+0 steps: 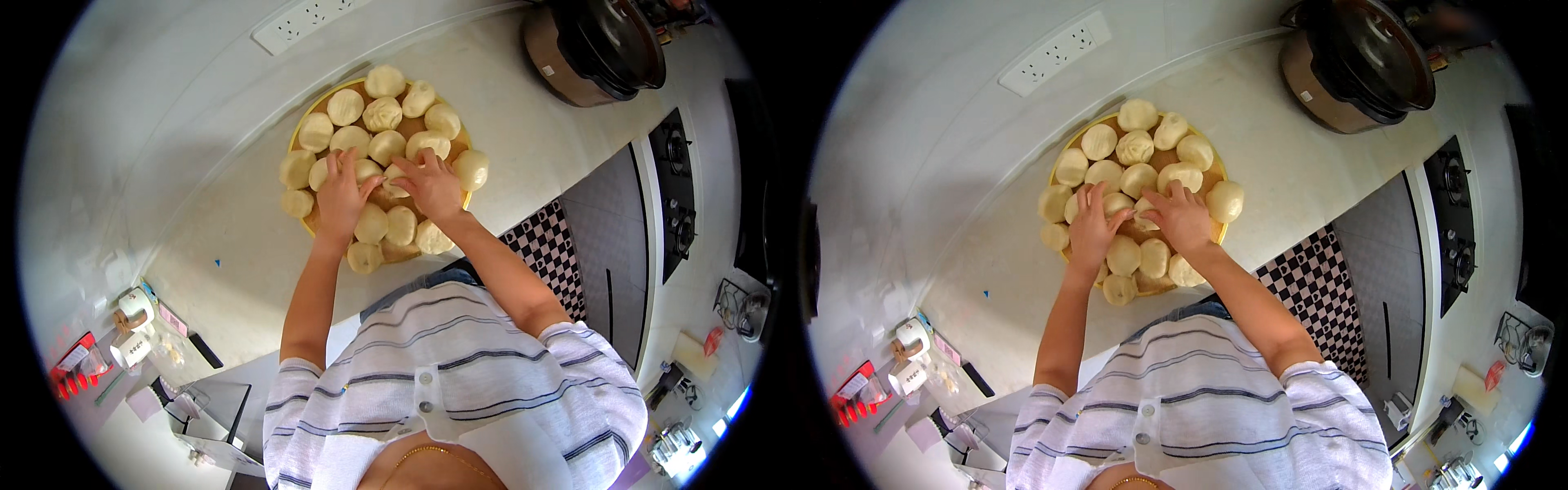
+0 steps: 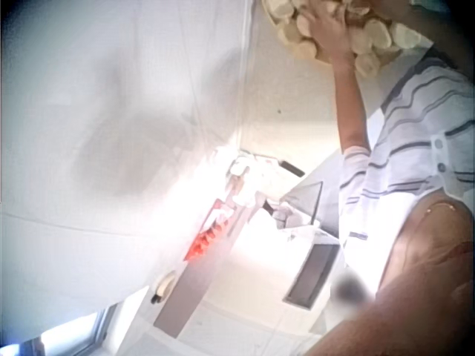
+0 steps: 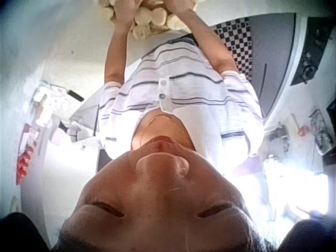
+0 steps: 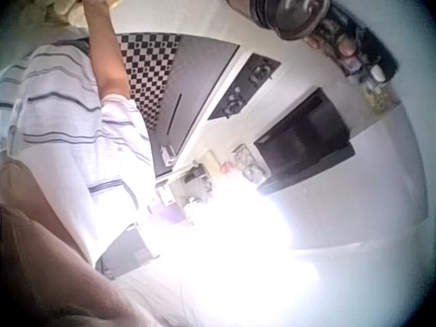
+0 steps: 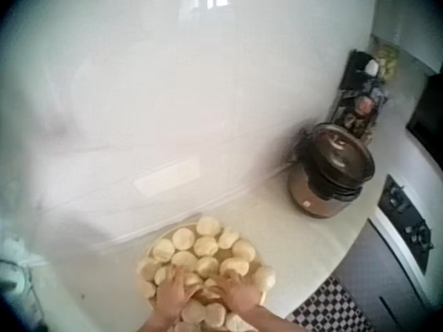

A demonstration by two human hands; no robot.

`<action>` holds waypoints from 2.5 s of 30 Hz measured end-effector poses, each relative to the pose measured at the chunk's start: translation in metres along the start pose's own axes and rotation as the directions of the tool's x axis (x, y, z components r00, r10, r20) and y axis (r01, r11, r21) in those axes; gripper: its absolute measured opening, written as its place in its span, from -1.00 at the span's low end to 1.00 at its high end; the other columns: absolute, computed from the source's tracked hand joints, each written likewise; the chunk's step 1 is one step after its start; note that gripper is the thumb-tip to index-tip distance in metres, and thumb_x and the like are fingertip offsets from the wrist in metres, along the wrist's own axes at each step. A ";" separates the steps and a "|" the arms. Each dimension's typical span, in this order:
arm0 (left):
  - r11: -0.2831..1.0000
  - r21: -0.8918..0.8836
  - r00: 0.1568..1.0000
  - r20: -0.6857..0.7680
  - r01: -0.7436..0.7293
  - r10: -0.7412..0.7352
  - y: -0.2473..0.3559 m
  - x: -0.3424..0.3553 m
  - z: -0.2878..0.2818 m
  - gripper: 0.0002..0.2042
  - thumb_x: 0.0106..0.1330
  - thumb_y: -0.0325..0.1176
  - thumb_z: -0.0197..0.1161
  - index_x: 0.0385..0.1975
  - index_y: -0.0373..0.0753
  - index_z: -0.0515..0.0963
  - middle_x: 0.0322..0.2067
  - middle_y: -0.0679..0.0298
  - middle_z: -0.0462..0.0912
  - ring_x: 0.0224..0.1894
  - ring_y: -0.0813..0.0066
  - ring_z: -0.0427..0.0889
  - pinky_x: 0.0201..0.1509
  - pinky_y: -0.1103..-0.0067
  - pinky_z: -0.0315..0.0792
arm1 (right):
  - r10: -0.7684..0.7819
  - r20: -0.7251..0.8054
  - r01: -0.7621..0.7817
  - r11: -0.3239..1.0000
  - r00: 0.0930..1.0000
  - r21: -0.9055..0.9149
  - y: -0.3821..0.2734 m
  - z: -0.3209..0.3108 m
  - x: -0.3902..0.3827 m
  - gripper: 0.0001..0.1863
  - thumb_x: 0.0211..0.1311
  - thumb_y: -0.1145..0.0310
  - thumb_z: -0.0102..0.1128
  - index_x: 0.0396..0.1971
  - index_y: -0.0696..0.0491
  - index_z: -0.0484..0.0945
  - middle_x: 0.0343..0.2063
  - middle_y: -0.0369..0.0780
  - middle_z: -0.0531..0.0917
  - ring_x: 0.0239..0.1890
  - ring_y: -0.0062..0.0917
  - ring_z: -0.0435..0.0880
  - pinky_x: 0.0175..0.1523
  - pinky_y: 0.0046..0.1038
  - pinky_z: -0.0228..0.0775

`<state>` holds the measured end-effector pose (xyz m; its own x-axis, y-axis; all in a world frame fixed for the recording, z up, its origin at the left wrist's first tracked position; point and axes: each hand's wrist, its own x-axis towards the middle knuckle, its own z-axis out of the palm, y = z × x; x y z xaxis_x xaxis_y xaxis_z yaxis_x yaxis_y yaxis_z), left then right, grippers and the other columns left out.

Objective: The person transfers round dough pieces from a plastic bag onto a yellow tray, arranging them in rows. The person then places the remaining dough pieces in a plastic bag into the refrigerator and returns to adjust the arrangement on the tray.

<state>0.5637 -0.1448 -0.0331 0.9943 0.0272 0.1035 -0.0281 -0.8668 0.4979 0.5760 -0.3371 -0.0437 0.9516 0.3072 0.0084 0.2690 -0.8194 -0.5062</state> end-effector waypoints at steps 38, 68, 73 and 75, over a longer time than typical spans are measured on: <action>0.937 0.029 0.894 0.312 -0.348 0.323 0.102 -0.038 0.073 -0.44 0.10 -0.09 0.39 0.06 -0.25 0.48 -0.09 0.11 0.43 -0.11 0.18 0.56 -0.20 0.32 0.51 | 0.195 0.166 -0.256 0.729 0.967 0.635 0.123 -0.051 0.001 -0.48 -0.10 0.62 0.10 -0.03 -0.07 0.49 0.08 -0.21 0.42 0.16 -0.32 0.44 0.25 -0.38 0.32; 0.956 0.079 0.929 0.271 -0.283 0.252 0.100 -0.031 0.079 -0.58 0.22 -0.11 0.33 0.04 -0.12 0.55 0.02 0.11 0.49 -0.25 0.16 0.63 -0.27 0.35 0.56 | -0.041 0.228 -0.062 0.902 0.973 0.428 0.121 -0.061 0.009 -0.43 0.06 0.47 0.29 0.16 -0.10 0.49 0.18 -0.13 0.38 0.32 -0.26 0.28 0.42 -0.28 0.16; 0.956 0.116 0.920 0.326 -0.269 0.220 0.100 -0.032 0.077 -0.52 0.20 -0.09 0.34 0.11 -0.11 0.54 0.09 0.07 0.46 -0.20 0.16 0.64 -0.21 0.33 0.56 | -0.070 0.285 -0.112 0.812 0.956 0.573 0.118 -0.075 0.006 -0.25 0.05 0.53 0.21 0.33 -0.13 0.30 0.22 -0.08 0.36 0.39 -0.17 0.18 0.42 -0.24 0.14; 0.962 0.085 0.902 0.377 -0.260 0.210 0.100 -0.033 0.071 -0.50 0.19 -0.08 0.35 0.12 -0.11 0.52 0.12 0.04 0.44 -0.15 0.13 0.64 -0.18 0.32 0.56 | -0.065 0.147 -0.021 0.857 0.987 0.515 0.123 -0.067 -0.003 -0.26 0.06 0.53 0.19 0.33 -0.12 0.29 0.22 -0.08 0.37 0.37 -0.16 0.23 0.39 -0.25 0.20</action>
<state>0.5353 -0.2675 -0.0480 0.9299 -0.3453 -0.1265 -0.2765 -0.8833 0.3785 0.6165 -0.4709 -0.0477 0.9000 0.4274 -0.0862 0.1340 -0.4592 -0.8782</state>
